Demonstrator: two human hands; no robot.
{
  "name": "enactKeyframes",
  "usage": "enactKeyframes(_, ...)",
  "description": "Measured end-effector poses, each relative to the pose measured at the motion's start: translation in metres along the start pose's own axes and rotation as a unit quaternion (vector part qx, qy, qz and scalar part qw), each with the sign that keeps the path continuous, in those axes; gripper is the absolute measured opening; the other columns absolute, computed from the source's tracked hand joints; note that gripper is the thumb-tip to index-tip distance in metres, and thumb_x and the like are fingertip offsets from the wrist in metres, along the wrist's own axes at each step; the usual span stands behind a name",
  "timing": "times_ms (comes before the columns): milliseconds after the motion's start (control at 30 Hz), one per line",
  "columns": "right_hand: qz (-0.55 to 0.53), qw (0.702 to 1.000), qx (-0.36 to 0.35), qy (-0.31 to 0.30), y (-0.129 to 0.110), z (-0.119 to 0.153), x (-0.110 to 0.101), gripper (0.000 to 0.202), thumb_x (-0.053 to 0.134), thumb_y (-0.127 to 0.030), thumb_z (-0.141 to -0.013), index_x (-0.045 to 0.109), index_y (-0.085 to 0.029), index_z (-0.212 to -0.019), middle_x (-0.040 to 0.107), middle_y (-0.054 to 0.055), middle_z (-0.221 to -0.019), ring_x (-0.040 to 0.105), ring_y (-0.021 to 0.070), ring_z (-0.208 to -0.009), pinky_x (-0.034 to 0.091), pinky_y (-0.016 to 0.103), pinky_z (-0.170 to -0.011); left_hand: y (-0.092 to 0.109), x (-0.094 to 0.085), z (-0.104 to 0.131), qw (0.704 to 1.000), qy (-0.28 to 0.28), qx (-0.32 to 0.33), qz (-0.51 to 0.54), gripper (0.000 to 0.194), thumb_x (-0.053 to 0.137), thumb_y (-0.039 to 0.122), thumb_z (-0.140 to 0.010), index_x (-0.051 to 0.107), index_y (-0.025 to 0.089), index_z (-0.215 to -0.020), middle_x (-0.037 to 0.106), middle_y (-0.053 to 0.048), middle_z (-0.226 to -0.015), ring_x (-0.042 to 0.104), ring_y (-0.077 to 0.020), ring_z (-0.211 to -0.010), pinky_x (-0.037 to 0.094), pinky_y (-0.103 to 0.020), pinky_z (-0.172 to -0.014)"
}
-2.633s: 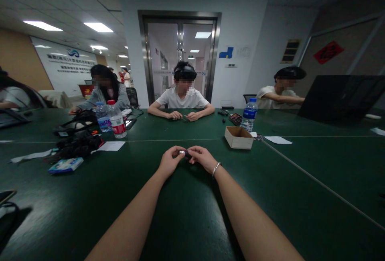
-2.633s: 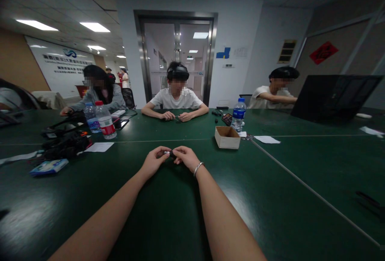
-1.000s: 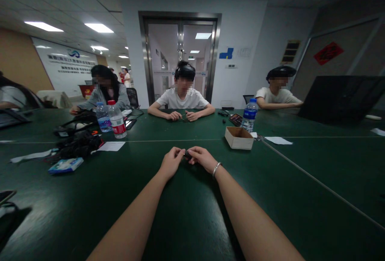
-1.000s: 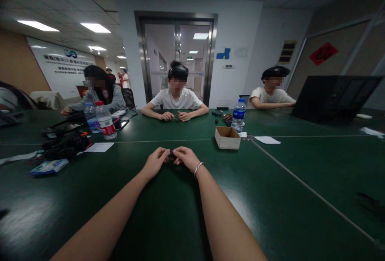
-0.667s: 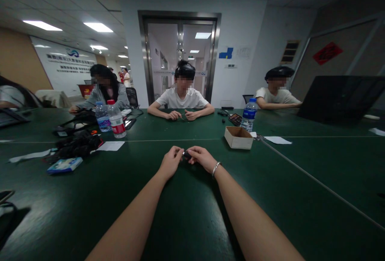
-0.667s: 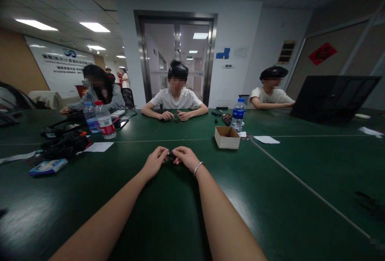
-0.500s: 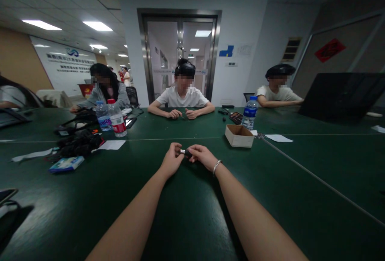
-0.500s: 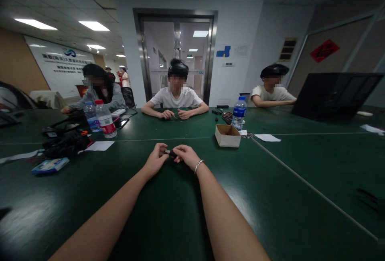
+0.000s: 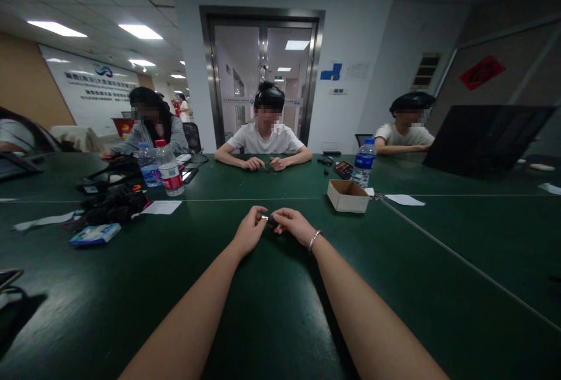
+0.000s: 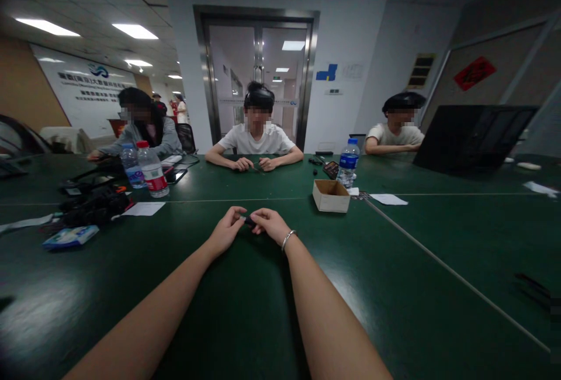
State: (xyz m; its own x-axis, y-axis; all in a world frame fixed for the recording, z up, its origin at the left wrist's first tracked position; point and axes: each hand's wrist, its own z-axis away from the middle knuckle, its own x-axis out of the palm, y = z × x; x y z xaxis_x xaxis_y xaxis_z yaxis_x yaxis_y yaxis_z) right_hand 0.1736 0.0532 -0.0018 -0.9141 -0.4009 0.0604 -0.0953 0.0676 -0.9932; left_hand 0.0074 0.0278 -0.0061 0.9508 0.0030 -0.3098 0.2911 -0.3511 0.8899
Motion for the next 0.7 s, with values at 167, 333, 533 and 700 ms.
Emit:
enactKeyframes(167,0.002,1.000,-0.007,-0.009,0.000,0.002,0.000,0.024,0.070,-0.032,-0.074,0.059,-0.013,-0.084,0.062,0.002,-0.069,0.058,0.0096,-0.053,0.047,0.018,-0.050,0.006,-0.001,0.002,1.000,-0.008,-0.017,-0.010,0.025,0.044,0.032,-0.082,0.052,0.019,-0.102,0.058,-0.002,-0.082,0.055,-0.0156,-0.075,0.041,-0.027,-0.070)
enactKeyframes(333,0.006,1.000,-0.007,-0.015,-0.001,0.002,0.000,0.026,0.070,-0.033,-0.074,0.059,-0.012,-0.085,0.062,0.002,-0.070,0.058,0.0096,-0.054,0.047,0.018,-0.051,0.008,-0.002,0.003,0.999,-0.005,-0.004,-0.033,0.024,0.045,0.030,-0.081,0.052,0.020,-0.102,0.057,-0.001,-0.082,0.054,-0.0152,-0.076,0.041,-0.026,-0.070)
enactKeyframes(533,0.012,1.000,-0.008,-0.015,-0.001,0.002,0.001,0.027,0.071,-0.033,-0.072,0.059,-0.012,-0.085,0.062,0.002,-0.070,0.058,0.0094,-0.053,0.047,0.019,-0.051,0.011,-0.002,0.004,0.998,-0.025,-0.023,-0.044,0.025,0.039,0.036,-0.085,0.051,0.020,-0.101,0.057,-0.001,-0.077,0.055,-0.0156,-0.073,0.041,-0.027,-0.068)
enactKeyframes(700,0.013,1.000,0.000,-0.007,-0.003,0.003,0.002,0.027,0.071,-0.033,-0.072,0.060,-0.012,-0.085,0.061,0.001,-0.066,0.058,0.0098,-0.053,0.047,0.019,-0.051,0.010,-0.001,0.004,0.999,-0.010,-0.011,-0.037,0.024,0.044,0.030,-0.082,0.053,0.020,-0.102,0.058,-0.003,-0.088,0.055,-0.0165,-0.082,0.041,-0.028,-0.075)
